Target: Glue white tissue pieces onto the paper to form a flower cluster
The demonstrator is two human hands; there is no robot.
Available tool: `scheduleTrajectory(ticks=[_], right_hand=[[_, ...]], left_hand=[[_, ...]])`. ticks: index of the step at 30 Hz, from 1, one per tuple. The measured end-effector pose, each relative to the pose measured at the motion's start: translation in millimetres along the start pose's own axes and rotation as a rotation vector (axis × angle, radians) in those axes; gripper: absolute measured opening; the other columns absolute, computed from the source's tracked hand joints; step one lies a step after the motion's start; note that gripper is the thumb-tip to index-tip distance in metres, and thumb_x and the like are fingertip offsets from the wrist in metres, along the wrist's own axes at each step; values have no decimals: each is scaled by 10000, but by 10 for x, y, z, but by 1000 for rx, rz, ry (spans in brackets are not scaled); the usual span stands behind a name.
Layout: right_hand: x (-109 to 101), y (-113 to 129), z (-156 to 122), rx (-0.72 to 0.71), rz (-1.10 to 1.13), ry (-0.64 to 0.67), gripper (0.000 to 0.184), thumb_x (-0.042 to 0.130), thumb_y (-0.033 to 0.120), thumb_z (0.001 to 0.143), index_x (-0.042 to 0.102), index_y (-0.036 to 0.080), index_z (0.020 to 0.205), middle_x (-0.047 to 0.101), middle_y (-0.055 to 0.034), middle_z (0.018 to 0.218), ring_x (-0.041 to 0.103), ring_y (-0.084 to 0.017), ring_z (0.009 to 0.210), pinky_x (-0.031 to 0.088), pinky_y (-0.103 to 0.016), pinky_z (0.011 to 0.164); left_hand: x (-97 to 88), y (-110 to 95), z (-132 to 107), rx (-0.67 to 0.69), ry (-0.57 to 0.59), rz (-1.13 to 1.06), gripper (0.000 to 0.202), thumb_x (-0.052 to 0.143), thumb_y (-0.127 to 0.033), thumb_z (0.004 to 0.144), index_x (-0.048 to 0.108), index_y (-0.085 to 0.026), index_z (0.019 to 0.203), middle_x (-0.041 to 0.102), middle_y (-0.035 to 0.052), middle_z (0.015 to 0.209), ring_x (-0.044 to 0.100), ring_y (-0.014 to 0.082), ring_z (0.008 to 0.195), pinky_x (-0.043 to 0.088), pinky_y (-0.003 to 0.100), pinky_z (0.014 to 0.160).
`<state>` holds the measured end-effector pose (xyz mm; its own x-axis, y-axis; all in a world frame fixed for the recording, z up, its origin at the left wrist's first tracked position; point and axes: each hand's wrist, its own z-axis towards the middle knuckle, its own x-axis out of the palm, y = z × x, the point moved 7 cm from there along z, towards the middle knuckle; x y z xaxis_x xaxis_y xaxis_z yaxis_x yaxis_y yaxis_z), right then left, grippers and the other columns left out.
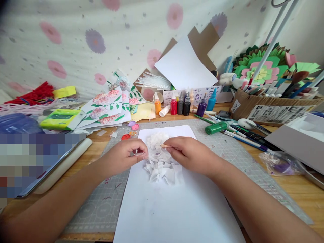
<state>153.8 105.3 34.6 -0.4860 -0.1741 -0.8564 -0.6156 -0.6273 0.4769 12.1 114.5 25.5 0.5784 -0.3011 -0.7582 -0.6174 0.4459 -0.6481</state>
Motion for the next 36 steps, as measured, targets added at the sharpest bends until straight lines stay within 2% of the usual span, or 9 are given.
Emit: scheduleTrajectory(ticks=[3,6,9,12,15,18,20,29,36], right_hand=[[16,46,1,-8,75,17,265,367,134,812,567,184,978,622,-36,919,550,-136,805,410,-252,708],[54,83,4,15,170,52,257,377,125,798,552,187,975,608,-21,883,535,-124,781,406,-240,691],[100,99,0,70,167,76,179,365,217,830,535,176,792,549,-1,709,481,-106,644,377,-224,581],[130,125,-3,105,123,70,281,351,318,844,398,175,607,418,25,561,373,-89,530,298,-216,486],[173,170,-1,107,141,92,311,347,342,842,333,174,580,381,29,539,354,-85,521,269,-216,475],[206,203,4,104,136,122,296,336,303,835,316,172,571,369,28,534,355,-84,518,266,-218,479],[228,221,8,94,118,148,269,337,264,822,314,171,570,363,28,531,360,-84,517,272,-219,489],[225,230,10,94,78,153,206,321,183,788,391,170,595,432,10,555,413,-106,548,321,-233,532],[134,144,-22,70,232,179,229,320,237,838,473,175,678,451,19,596,438,-100,579,357,-228,566]], left_hand=[[-5,-64,-7,31,-35,-10,116,494,-278,794,574,-204,754,591,-24,781,523,121,725,391,220,640],[12,-110,-13,49,-56,-22,123,477,-240,799,590,-223,845,605,-20,854,532,125,780,394,220,668],[54,-113,-16,28,-50,-28,126,523,-263,775,601,-236,871,597,-29,803,514,113,708,382,210,612],[112,-121,-19,2,-18,-83,153,597,-349,724,611,-208,782,536,-41,641,459,96,582,348,198,524],[159,-176,-26,19,16,-142,248,605,-416,709,576,-174,663,498,-44,590,438,88,564,328,189,500],[165,-239,-40,60,13,-134,356,507,-414,786,473,-151,549,432,-46,532,392,73,523,295,188,474],[171,-258,-53,78,18,-134,380,442,-389,828,438,-147,534,409,-46,517,377,68,510,289,187,469],[253,-167,-51,-2,61,-257,331,410,-389,836,534,-151,642,440,-38,544,400,75,515,321,182,472],[131,-140,-44,-21,-27,-266,314,438,-377,822,541,-157,623,428,-45,533,372,70,497,297,173,449]])
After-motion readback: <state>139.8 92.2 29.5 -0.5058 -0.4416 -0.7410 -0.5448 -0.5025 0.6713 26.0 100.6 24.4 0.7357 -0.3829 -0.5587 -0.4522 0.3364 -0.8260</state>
